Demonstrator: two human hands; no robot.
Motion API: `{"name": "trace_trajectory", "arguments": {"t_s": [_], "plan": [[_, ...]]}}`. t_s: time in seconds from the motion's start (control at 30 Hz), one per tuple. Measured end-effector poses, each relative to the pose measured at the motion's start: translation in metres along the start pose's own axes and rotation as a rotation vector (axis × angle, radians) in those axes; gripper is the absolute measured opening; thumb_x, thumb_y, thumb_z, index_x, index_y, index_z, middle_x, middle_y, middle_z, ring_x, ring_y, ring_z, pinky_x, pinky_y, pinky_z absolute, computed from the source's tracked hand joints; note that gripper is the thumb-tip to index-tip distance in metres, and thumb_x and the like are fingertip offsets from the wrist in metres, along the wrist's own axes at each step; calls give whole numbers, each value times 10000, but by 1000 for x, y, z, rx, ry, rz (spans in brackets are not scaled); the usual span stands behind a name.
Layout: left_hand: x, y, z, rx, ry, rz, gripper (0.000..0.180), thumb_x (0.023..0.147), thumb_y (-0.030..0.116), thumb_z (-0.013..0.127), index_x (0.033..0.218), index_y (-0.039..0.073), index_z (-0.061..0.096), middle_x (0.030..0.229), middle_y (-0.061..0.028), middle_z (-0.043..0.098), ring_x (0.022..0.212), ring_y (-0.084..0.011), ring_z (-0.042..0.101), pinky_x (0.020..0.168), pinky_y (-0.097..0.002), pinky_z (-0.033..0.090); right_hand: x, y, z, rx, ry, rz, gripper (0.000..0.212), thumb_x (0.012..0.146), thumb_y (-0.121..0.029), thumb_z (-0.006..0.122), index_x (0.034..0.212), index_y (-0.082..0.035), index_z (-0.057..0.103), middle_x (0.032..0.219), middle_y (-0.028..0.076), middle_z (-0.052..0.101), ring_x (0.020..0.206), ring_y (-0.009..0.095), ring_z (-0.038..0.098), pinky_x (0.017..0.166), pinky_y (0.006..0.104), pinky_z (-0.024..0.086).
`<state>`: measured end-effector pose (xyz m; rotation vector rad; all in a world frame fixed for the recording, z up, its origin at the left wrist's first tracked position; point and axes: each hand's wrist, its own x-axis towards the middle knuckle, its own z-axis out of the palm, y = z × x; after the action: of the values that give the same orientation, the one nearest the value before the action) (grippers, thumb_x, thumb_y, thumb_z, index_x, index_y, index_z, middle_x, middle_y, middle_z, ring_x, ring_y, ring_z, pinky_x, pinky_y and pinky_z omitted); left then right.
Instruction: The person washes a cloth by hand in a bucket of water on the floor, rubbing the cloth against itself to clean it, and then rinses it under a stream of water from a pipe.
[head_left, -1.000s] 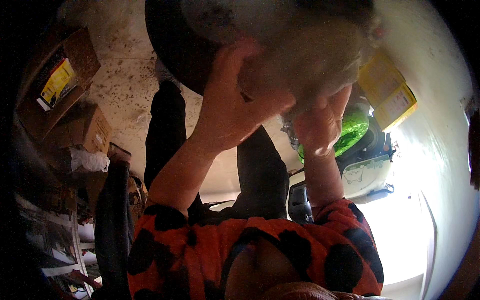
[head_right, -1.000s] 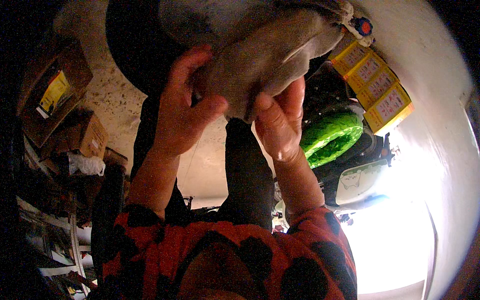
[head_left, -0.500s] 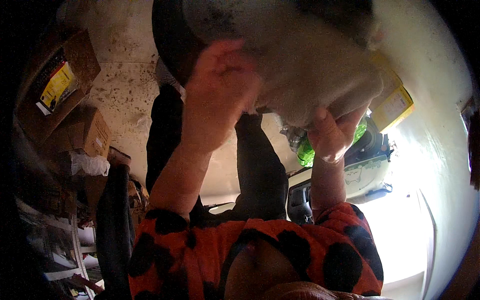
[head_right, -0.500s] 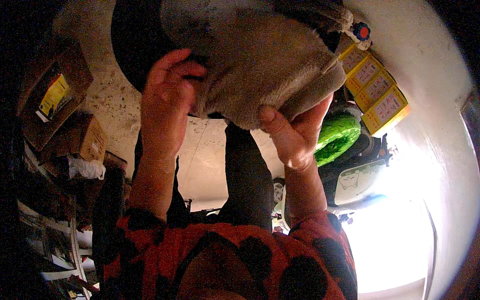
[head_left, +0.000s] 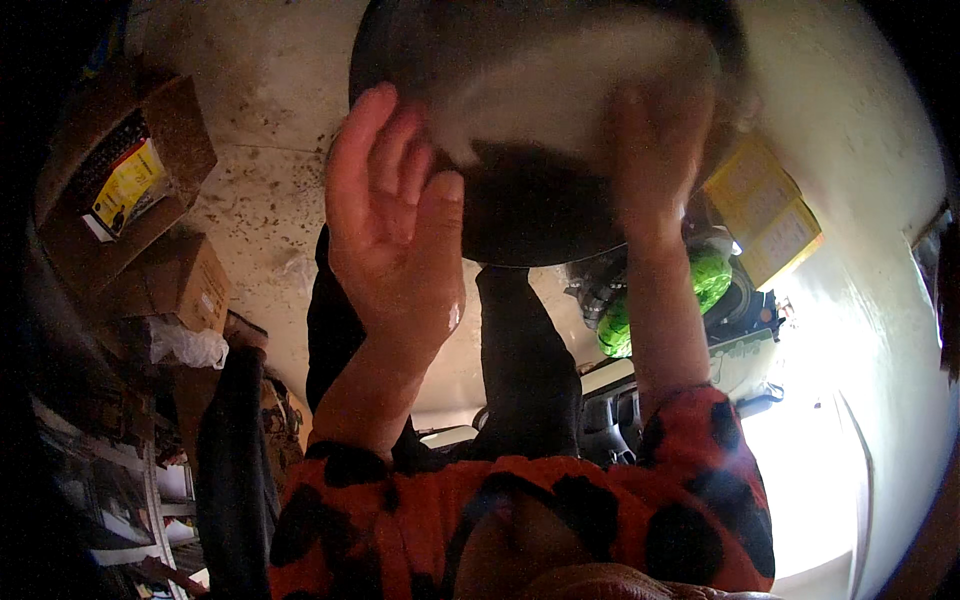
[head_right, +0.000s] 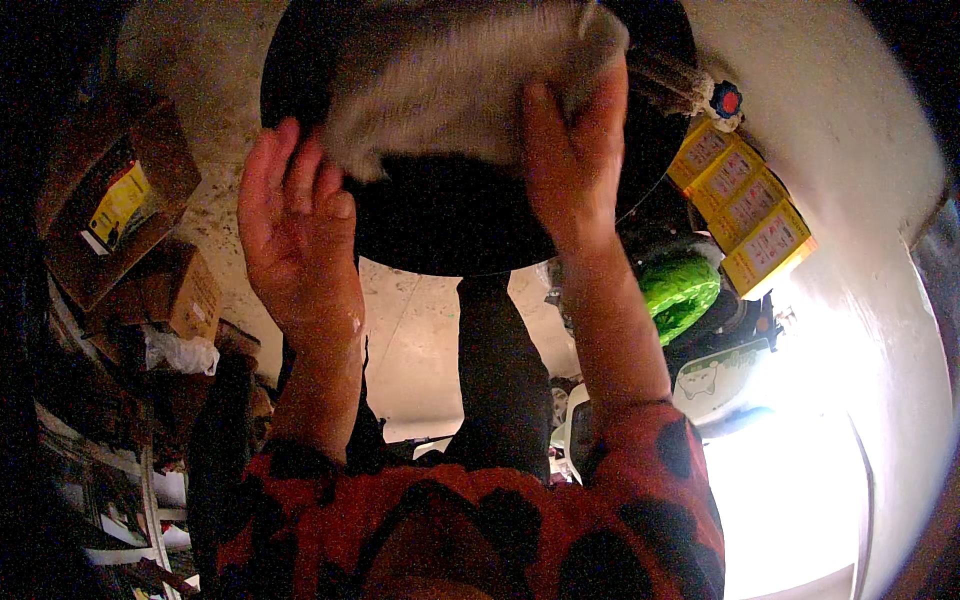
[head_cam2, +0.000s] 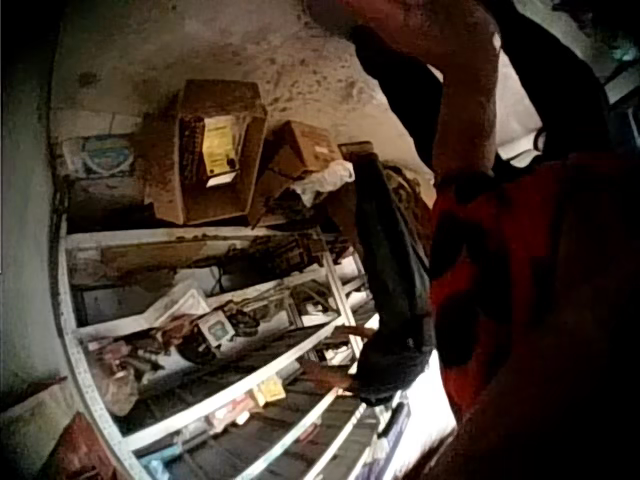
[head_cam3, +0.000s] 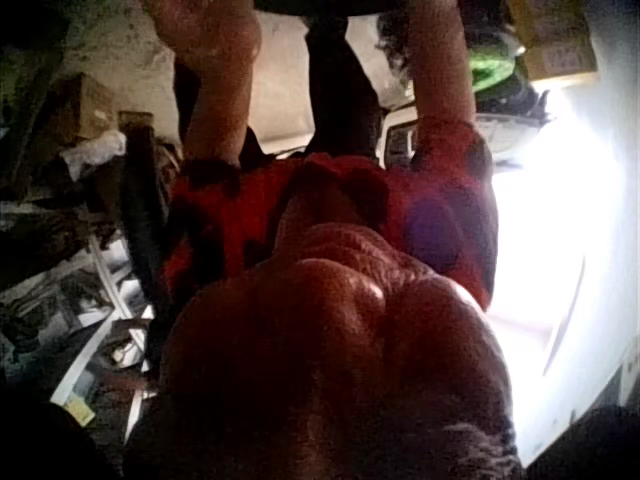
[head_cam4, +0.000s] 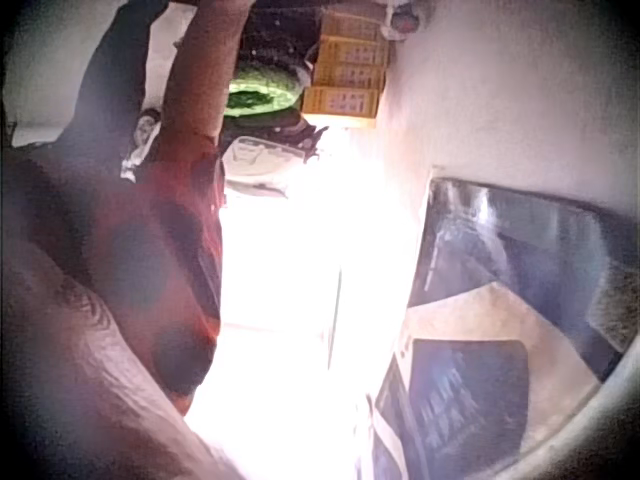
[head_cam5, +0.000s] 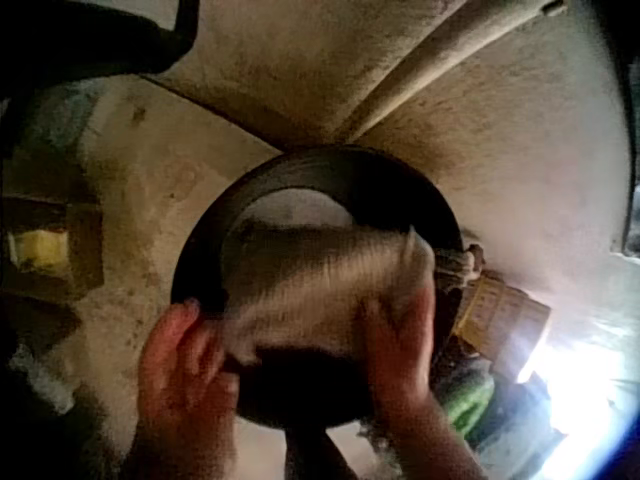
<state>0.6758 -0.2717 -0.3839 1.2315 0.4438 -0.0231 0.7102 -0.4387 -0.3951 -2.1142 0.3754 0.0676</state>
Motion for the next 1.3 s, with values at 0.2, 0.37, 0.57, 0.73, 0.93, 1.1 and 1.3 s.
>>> {"name": "trace_trajectory", "arguments": {"t_s": [0.2, 0.37, 0.57, 0.73, 0.93, 1.1, 1.3], "plan": [[5, 11, -4, 149, -150, -64, 467, 819, 36, 571, 1244, -7, 381, 1243, -138, 420, 1098, -221, 479, 921, -329, 397, 52, 193, 32, -1218, -209, -341, 411, 773, -248, 585, 1171, -159, 533, 1198, 160, 500, 1137, 293, 446, 914, 405, 395], [5, 13, -14, 89, -152, -170, 391, 823, 20, 555, 1191, -19, 431, 1200, -127, 453, 1032, -198, 516, 878, -308, 422, 78, 163, 78, -1072, -254, -291, 423, 792, -217, 572, 1197, -121, 494, 1193, 153, 494, 1123, 295, 451, 904, 408, 401], [6, 11, -20, 82, -224, -162, 353, 829, 5, 539, 1170, -25, 450, 1166, -133, 475, 972, -190, 549, 825, -286, 454, 73, 159, 111, -1056, -411, -234, 438, 803, -195, 551, 1223, -121, 451, 1211, 147, 473, 1136, 292, 440, 919, 412, 391], [4, 13, -23, 70, -224, -197, 347, 827, 2, 542, 1162, -29, 455, 1154, -139, 479, 967, -193, 553, 818, -288, 461, 50, 152, 93, -917, -436, -209, 452, 812, -176, 533, 1245, -122, 415, 1226, 142, 456, 1147, 291, 431, 931, 416, 382], [3, 10, -16, 85, -296, -244, 352, 826, 3, 541, 1168, -3, 458, 1189, -141, 448, 1028, -202, 523, 849, -300, 449, 41, 149, 104, -908, -491, -159, 471, 822, -154, 512, 1271, -123, 372, 1244, 135, 436, 1159, 288, 421, 946, 420, 372], [0, 7, -1, -181, -296, -570, 508, 822, 84, 591, 1275, 35, 367, 1304, -117, 369, 1196, -214, 388, 939, -345, 373, 44, 98, 68, -249, -296, 142, 488, 831, -135, 495, 1293, -123, 336, 1259, 130, 419, 1170, 286, 412, 958, 423, 364], [5, -9, 13, -544, 35, -822, 588, 862, 245, 556, 1361, 174, 253, 1377, -61, 250, 1218, -184, 317, 935, -372, 333, 2, -20, 8, 872, -22, 390, 510, 842, -113, 473, 1319, -124, 293, 1277, 124, 398, 1183, 284, 401, 973, 427, 354]]}}
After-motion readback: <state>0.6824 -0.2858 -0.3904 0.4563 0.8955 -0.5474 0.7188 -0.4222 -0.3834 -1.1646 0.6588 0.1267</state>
